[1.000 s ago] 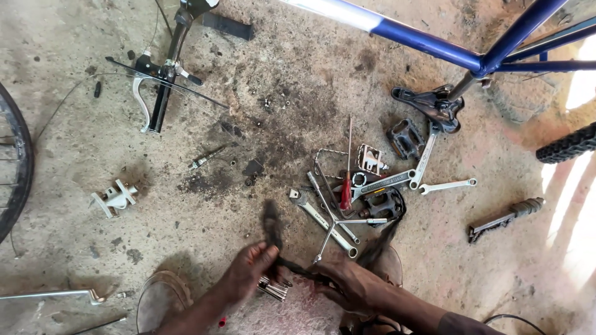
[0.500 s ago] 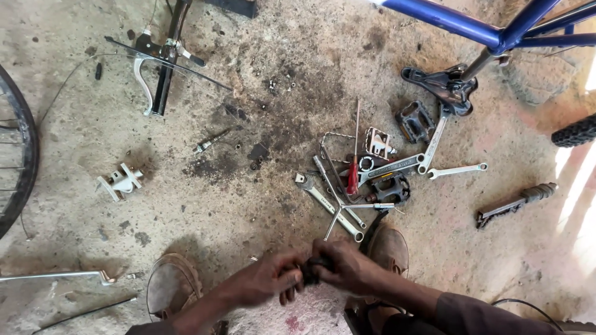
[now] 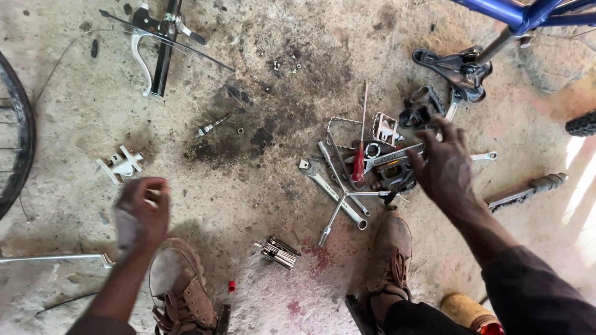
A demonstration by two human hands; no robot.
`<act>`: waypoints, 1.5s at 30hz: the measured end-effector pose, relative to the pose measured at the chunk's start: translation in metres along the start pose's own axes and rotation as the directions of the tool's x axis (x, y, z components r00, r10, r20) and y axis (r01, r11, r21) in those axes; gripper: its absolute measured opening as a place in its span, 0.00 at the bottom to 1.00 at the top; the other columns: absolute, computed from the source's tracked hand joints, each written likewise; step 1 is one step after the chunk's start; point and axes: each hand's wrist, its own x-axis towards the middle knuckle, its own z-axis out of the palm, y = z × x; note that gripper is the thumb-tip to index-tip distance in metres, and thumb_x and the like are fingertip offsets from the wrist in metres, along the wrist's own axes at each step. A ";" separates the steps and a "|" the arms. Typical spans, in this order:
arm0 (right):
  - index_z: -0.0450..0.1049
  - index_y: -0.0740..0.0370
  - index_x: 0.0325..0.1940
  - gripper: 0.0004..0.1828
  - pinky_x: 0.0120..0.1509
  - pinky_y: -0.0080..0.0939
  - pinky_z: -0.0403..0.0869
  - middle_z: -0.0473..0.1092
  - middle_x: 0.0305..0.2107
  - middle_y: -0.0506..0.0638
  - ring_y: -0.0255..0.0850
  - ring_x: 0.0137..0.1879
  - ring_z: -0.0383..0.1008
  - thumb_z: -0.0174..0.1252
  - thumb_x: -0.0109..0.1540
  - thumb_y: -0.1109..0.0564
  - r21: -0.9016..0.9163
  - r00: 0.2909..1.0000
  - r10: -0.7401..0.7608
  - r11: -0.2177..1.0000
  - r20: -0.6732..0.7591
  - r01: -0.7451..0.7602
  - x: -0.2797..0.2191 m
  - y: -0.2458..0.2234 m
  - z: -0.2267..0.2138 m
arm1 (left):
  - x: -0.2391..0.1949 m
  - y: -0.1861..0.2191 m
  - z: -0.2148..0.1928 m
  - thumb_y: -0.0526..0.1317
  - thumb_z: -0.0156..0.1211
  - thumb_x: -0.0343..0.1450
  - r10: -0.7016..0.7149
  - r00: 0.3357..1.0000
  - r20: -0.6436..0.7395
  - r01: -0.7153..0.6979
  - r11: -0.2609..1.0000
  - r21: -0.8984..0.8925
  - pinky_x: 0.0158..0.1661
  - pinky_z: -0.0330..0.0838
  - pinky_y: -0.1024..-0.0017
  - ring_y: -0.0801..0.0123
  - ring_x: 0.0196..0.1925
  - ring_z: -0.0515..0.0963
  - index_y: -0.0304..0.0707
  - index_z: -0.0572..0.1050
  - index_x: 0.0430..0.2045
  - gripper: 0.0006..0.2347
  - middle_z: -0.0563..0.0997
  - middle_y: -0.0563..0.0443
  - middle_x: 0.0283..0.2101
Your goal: The person sits on the floor and handles small bicycle parts, including a bearing and a white metal bracket. They use a small metal rod to apply red grease from a container into the bracket's holes and then insert a small metal piece into the bracket.
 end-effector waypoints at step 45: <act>0.79 0.58 0.44 0.10 0.18 0.36 0.71 0.79 0.33 0.49 0.37 0.19 0.73 0.59 0.63 0.53 0.533 0.722 -0.497 0.820 0.481 0.209 -0.061 -0.098 0.056 | 0.025 -0.009 -0.041 0.33 0.74 0.67 -0.327 0.945 -0.014 0.328 0.944 0.032 0.37 0.77 0.60 0.59 0.35 0.75 0.34 0.61 0.48 0.23 0.74 0.44 0.40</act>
